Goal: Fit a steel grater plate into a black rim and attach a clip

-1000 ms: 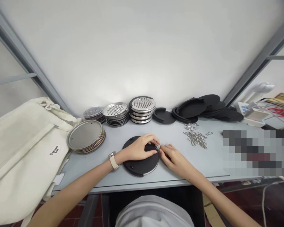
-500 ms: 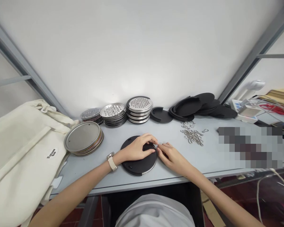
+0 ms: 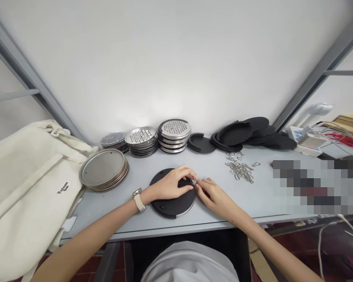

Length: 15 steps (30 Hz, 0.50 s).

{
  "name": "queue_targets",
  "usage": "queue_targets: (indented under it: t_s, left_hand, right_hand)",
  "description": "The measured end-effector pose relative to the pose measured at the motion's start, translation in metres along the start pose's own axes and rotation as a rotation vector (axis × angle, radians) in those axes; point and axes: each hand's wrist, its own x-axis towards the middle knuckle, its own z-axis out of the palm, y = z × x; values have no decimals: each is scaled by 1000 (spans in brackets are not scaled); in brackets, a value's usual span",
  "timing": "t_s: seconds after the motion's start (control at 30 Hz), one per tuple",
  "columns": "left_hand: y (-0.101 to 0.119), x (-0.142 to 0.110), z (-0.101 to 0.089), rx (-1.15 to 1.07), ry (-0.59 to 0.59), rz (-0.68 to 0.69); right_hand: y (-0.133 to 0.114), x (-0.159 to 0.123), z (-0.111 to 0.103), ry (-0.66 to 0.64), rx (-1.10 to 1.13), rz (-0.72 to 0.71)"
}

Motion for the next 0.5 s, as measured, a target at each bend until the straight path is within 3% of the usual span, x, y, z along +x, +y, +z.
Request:
queue_targets:
  t_s: [0.5]
  left_hand:
    - [-2,0,2,-12,-5,-34]
  right_hand:
    - [-1,0,-2,-6,14,23]
